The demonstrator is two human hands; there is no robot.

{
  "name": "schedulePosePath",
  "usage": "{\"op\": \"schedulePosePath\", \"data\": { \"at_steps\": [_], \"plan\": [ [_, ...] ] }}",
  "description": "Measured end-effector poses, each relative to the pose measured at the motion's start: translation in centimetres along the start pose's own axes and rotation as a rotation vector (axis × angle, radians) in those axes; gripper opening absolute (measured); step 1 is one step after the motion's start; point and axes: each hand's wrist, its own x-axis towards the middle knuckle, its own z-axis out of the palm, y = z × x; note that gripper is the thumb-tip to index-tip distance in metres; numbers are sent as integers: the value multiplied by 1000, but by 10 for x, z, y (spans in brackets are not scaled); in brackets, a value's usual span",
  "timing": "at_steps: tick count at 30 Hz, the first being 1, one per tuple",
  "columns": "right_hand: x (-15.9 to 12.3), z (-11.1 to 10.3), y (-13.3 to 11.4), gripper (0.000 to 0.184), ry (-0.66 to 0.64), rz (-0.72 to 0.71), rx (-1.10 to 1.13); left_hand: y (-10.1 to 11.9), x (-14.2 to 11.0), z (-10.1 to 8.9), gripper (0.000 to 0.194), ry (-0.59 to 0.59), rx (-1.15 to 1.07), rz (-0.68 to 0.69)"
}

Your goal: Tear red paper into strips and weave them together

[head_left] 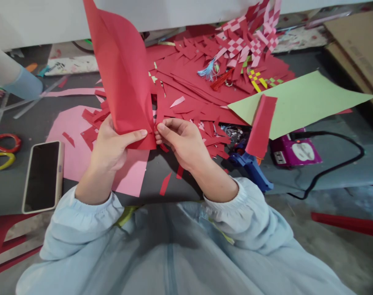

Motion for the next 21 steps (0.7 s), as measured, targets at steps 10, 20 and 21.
{"op": "schedulePosePath", "data": {
  "at_steps": [10, 20, 21],
  "plan": [
    [4, 0, -3, 45, 91, -135, 38, 1, 2, 0, 41, -80, 28, -50],
    [-7, -5, -37, 35, 29, -225, -22, 14, -13, 10, 56, -20, 627, 89],
    [-15, -5, -43, 34, 29, -239, -24, 18, -17, 12, 52, -20, 732, 118]
  ]
}}
